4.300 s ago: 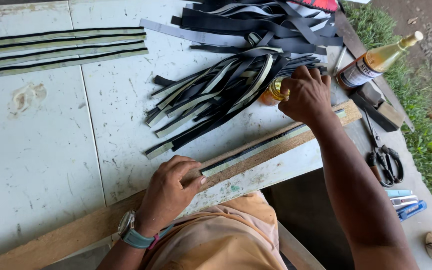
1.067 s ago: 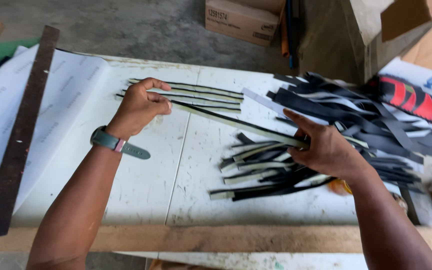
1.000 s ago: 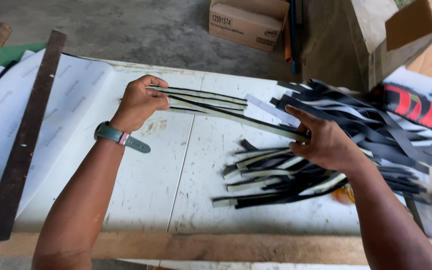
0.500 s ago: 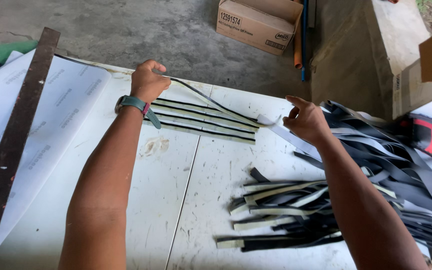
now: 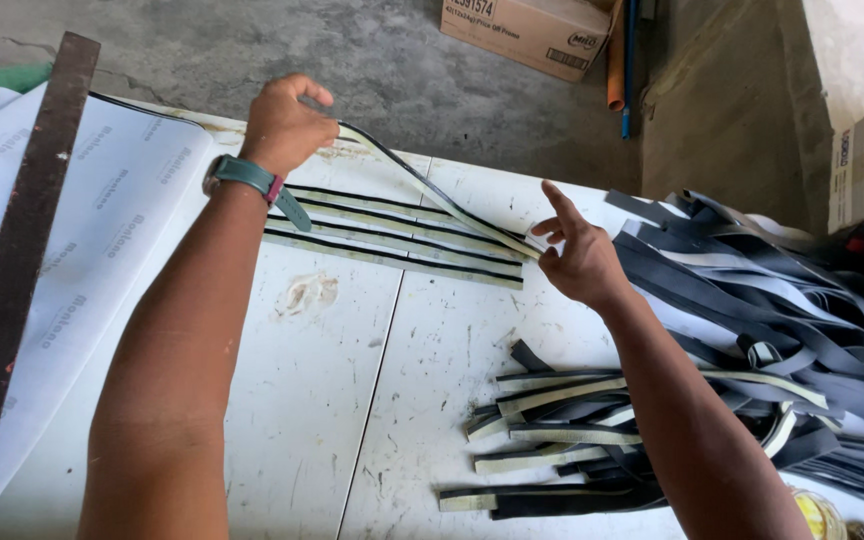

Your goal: The person repeatedly picks up black and white rubber strips, applies a yellowish substance from a small jar to one strip, and presses the two strips together on a wooden board. The person then places the assembled strip on the table and repeats the process with additional strips.

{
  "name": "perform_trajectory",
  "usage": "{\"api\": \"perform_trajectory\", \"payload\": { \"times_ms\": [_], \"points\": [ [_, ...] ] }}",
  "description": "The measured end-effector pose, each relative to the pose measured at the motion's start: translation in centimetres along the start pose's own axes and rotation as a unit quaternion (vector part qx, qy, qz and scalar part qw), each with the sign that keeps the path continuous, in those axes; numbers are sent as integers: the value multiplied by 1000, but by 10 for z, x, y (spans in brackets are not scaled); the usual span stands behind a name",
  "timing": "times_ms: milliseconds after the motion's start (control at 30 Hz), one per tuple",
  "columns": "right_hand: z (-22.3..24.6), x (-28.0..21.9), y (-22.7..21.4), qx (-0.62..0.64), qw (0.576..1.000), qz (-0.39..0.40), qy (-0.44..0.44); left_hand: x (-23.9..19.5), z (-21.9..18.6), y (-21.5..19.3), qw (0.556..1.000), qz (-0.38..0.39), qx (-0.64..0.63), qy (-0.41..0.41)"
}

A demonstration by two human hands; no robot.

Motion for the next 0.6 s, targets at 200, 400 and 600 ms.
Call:
{"api": "perform_trajectory", "payload": {
  "times_ms": [200, 400, 600],
  "points": [
    [-3, 13, 21, -22, 996, 73, 55, -1, -19, -7, 999, -6, 31, 43],
    [-7, 13, 28, -89, 986, 114, 87, -15, -61, -10, 997, 32, -22, 72],
    [-6, 13, 25, -81, 983, 129, 100, -42, -155, -18, 970, 87, -65, 216]
  ]
}}
Point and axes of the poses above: each hand's wrist, its own x-axis towards the middle knuckle, its own y-axis out of the palm, z = x × y, the point moved 8 cm from there along x, towards the middle knuckle, and after that the axes turned 6 degrees about -x, right-handed, at the moved point
